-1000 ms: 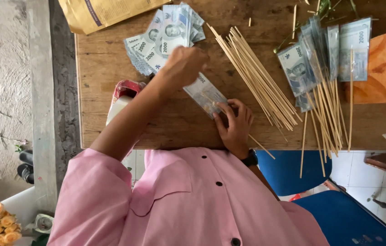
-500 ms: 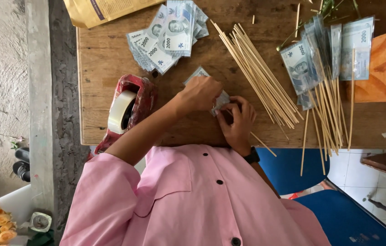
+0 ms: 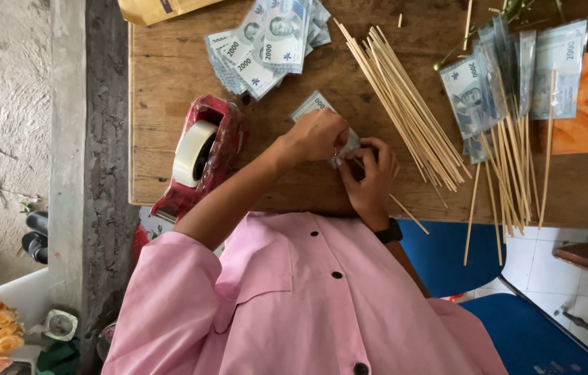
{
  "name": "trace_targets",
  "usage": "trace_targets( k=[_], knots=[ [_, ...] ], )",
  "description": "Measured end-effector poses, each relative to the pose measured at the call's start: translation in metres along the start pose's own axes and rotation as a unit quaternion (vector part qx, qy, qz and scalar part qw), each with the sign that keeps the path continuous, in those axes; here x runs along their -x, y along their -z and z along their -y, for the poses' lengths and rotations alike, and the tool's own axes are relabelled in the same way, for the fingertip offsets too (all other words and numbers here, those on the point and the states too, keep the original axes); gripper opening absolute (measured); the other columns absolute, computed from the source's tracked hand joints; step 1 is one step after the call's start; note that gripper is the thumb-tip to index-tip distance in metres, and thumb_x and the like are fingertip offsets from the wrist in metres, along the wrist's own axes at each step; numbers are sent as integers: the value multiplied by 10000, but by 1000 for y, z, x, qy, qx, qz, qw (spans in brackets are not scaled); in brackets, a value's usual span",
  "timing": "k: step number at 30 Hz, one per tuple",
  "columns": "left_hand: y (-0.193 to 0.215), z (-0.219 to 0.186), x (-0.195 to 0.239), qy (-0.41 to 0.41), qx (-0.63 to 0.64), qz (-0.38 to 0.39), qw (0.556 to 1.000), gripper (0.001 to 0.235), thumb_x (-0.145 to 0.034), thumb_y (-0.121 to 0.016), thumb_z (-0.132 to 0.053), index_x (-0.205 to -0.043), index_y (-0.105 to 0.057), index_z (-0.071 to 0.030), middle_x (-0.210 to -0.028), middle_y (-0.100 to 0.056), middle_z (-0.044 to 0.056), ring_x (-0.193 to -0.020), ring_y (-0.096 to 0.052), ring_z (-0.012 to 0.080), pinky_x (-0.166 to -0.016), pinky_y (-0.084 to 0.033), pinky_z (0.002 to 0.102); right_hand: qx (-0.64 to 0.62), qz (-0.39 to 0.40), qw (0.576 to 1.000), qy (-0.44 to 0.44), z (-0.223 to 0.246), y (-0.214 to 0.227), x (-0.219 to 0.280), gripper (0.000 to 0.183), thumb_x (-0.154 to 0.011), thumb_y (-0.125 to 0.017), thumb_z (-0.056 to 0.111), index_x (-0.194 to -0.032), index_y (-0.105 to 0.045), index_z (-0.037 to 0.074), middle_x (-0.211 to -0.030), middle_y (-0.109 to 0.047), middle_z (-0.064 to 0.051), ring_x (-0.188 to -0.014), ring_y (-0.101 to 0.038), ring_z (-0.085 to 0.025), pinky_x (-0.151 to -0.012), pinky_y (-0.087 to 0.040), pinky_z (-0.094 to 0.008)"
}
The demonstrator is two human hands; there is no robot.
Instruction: The person repeatedly places a 2000 banknote on a wooden table, positions a thin wooden stick on top, and secures it with clear tape from a dispenser. The person handles banknotes, wooden sticks, and tape throughout the clip, producing multiple taped money-stick units.
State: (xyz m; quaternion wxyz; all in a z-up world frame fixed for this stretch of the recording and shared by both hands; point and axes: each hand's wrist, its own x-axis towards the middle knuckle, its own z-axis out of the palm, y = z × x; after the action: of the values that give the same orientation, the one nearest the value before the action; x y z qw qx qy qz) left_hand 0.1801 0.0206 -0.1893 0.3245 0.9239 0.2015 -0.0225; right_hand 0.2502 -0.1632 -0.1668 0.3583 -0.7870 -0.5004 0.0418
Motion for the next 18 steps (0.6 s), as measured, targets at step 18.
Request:
trace_targets(
  k=[18],
  knots=[
    [81,-76,160,-129,153,-204,958,178,-849,-664,-87,-1019,-676,-35,-975,-654,172,-919,-676,422,-762,-562,512,26,4,999,36,1,2,2,207,-999,-735,328,-1158,-698,201,-1302,-509,-1,-1167,-518,-243,-994,-355,-440]
  ],
)
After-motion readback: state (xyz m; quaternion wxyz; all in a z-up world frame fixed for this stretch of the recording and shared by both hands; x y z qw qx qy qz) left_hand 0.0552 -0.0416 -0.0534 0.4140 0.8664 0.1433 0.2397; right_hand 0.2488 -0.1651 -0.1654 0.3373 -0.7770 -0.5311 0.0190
